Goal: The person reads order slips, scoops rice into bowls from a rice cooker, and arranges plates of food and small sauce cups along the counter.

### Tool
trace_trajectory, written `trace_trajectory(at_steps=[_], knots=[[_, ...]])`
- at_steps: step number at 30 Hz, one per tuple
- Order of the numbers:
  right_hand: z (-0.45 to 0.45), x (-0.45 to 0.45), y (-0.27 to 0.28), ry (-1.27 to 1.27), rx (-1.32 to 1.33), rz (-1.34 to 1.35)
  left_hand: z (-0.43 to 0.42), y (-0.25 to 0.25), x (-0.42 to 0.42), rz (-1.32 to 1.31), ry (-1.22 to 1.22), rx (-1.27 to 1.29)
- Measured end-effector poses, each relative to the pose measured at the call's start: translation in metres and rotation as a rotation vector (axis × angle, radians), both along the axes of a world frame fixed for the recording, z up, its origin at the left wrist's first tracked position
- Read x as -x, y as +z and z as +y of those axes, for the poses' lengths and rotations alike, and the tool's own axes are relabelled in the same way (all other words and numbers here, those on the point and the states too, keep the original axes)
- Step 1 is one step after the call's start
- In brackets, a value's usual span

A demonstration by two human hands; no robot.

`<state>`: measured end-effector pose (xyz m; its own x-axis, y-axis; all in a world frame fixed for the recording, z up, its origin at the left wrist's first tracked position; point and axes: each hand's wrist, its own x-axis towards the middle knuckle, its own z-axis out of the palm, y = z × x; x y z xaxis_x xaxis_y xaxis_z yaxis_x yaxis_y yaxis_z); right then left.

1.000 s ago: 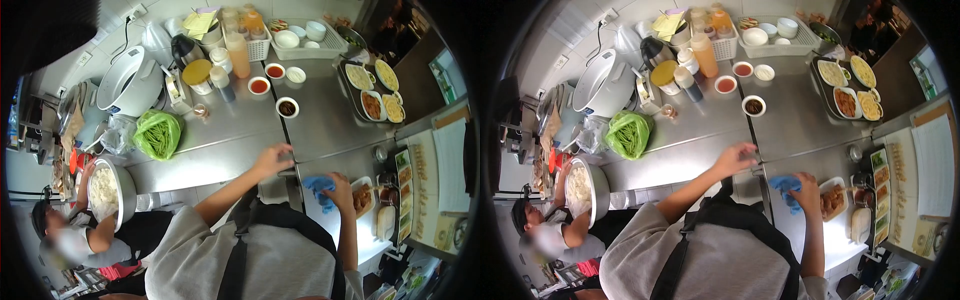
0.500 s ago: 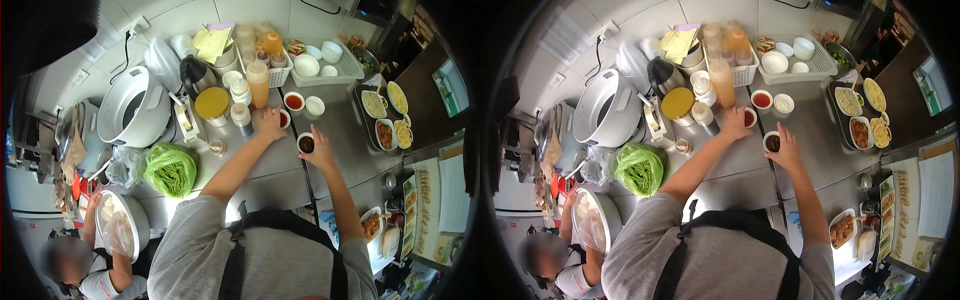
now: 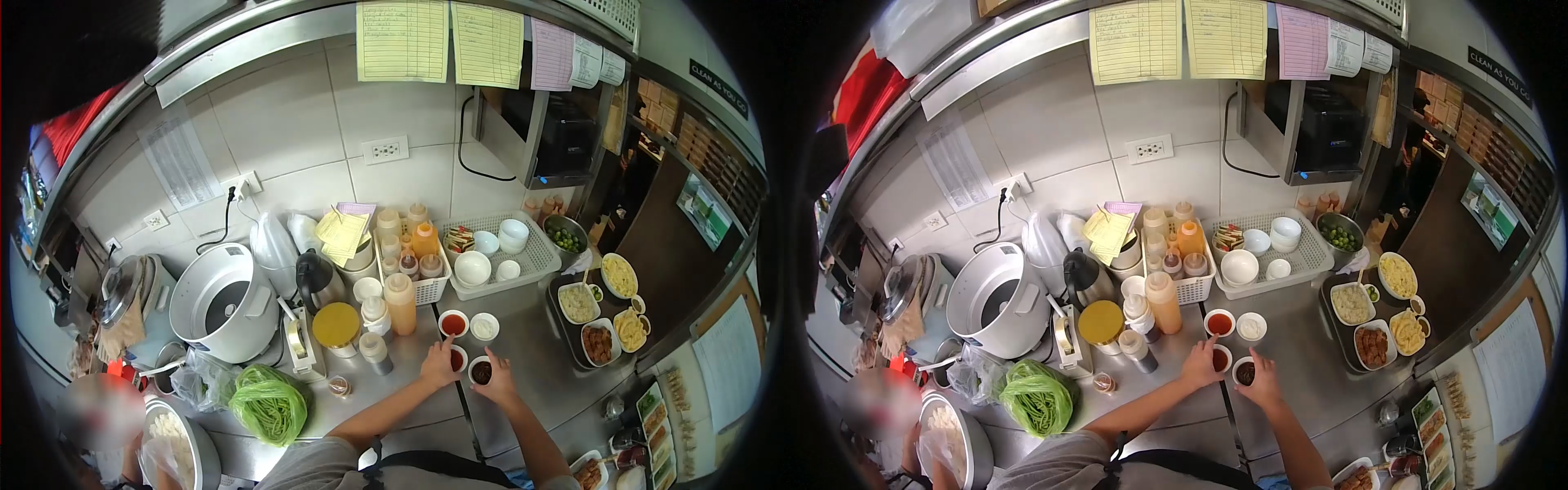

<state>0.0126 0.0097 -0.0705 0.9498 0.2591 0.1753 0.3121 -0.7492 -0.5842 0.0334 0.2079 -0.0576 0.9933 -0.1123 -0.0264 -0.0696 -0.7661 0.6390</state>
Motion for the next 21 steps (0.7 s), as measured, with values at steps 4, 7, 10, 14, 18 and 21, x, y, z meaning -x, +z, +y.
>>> trace_trajectory(at_steps=[4,7,10,14,18,21], knots=[[-0.016,-0.018,-0.008,-0.026,0.007,-0.021,-0.022,-0.008,-0.001,0.001,-0.015,-0.014],[-0.025,-0.028,-0.008,-0.021,0.021,-0.053,-0.034,-0.008,-0.004,0.009,0.007,-0.050],[-0.033,-0.037,-0.011,-0.009,0.012,-0.054,-0.043,-0.006,-0.004,0.012,0.040,-0.096],[-0.041,-0.043,-0.009,0.018,0.009,-0.029,-0.051,-0.011,-0.005,0.008,0.097,-0.135],[-0.043,-0.038,-0.009,0.021,0.010,-0.027,-0.049,-0.018,0.009,-0.188,0.140,-0.109],[-0.034,-0.008,0.020,-0.067,-0.031,-0.098,-0.030,-0.019,0.033,-0.410,0.058,-0.013]])
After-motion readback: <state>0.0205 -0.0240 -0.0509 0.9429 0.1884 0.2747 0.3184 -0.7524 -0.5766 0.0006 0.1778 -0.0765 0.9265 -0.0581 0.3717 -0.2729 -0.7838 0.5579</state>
